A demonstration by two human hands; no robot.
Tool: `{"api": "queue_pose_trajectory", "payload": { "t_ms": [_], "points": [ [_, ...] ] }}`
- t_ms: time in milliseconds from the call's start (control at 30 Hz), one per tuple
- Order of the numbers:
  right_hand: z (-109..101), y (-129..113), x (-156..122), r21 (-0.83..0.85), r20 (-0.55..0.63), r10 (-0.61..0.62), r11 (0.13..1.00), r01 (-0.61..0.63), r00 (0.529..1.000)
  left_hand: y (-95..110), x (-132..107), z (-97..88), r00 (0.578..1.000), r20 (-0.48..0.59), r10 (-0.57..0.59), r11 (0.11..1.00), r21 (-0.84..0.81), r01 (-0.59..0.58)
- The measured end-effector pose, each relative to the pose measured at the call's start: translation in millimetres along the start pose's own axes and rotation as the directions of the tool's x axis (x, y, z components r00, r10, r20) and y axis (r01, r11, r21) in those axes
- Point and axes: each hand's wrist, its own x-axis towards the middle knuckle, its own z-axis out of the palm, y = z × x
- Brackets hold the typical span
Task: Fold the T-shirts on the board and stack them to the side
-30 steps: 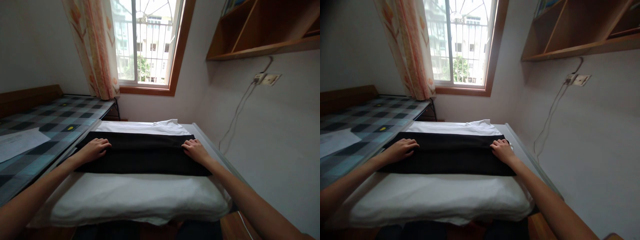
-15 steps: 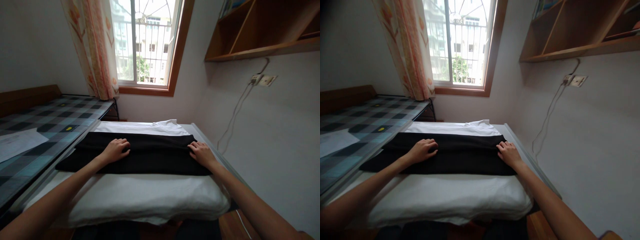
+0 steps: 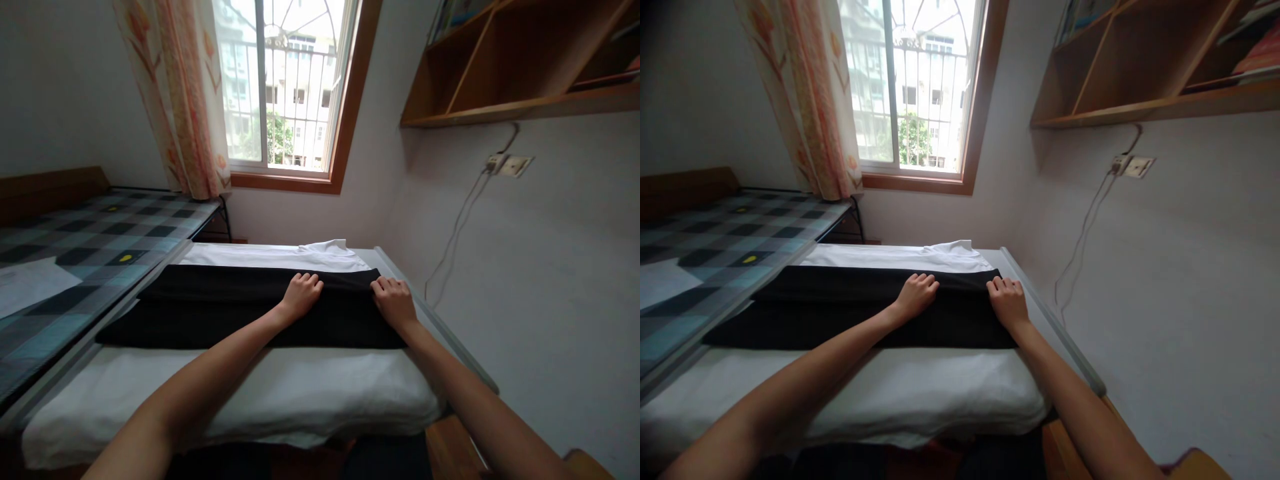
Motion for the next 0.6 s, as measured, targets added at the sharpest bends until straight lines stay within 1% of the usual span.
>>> {"api": "queue_pose_trajectory", "payload": {
  "t_ms": [100, 167, 333, 400, 500, 600],
  "points": [
    [0, -4, -4, -0.020, -0.035, 0.022, 1.000, -0.022, 0.999, -6, -3, 0.7, 0.995, -0.048, 0.085, 0.996, 0.036, -0.083],
    [3, -6, -8, -0.018, -0.021, 0.019, 1.000, -0.019, 1.000, -8, -6, 0.5, 0.992, -0.042, 0.123, 0.991, 0.050, -0.120],
    [9, -9, -13, -0.004, 0.055, 0.030, 1.000, -0.030, 0.998, -9, -11, -3.7, 0.996, 0.020, 0.092, 0.994, 0.051, -0.093],
    [9, -9, -13, -0.005, 0.062, 0.036, 0.999, -0.035, 0.997, -10, -11, -5.4, 0.994, 0.040, 0.100, 0.994, 0.038, -0.102],
    [9, -9, -12, -0.012, 0.048, 0.045, 0.999, -0.044, 0.998, -10, -13, -4.3, 0.989, 0.032, 0.141, 0.989, 0.038, -0.142],
    [10, -9, -13, 0.011, 0.070, 0.011, 1.000, -0.011, 0.997, -9, -17, 0.1, 0.986, 0.021, 0.166, 0.985, 0.051, -0.167]
  ]
}}
